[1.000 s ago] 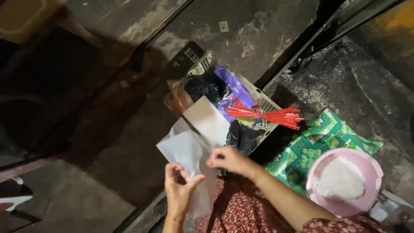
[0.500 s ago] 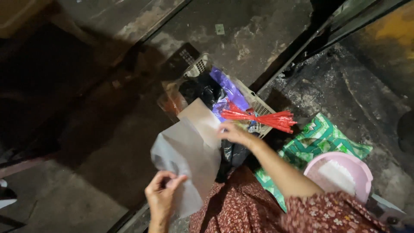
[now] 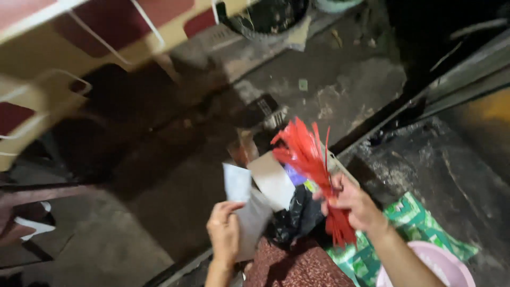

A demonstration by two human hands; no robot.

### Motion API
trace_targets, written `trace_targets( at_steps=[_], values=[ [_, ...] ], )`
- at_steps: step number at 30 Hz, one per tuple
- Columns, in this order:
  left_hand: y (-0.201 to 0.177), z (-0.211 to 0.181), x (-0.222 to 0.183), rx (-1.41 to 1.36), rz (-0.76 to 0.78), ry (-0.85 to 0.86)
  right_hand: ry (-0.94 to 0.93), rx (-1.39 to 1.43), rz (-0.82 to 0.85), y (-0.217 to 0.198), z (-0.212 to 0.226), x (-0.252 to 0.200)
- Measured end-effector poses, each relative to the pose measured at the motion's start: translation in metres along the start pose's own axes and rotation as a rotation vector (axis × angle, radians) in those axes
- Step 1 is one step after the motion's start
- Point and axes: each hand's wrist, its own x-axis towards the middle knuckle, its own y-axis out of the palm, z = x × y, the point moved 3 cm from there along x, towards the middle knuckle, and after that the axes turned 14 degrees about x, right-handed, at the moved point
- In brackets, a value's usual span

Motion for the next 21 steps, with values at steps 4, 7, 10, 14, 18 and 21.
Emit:
trace_targets(
  at_steps=[4,7,10,14,18,21],
  values=[
    [0.044,-0.050,-0.009,-0.199,0.302,-0.024,0.151,0.190,-0.104,0.020,-0.033,-0.025],
    [0.049,-0.100,-0.016,-0.382,0.564,-0.010,0.136,0.265,-0.240,0.033,-0.064,-0.026],
    [0.053,-0.105,-0.013,-0.333,0.454,-0.028,0.094,0.240,-0.242,0.069,-0.062,-0.026],
    [0.048,-0.082,-0.009,-0.229,0.443,-0.177,0.235,-0.723,-0.377,0.100,-0.017,-0.033],
    [0.019,-0.095,-0.006,-0.224,0.487,-0.227,-0.034,-0.833,-0.634,0.144,0.043,-0.049],
    [0.033,-0.082,-0.009,-0.137,0.439,-0.132,-0.295,-1.024,-0.528,0.123,0.054,-0.037]
  ],
)
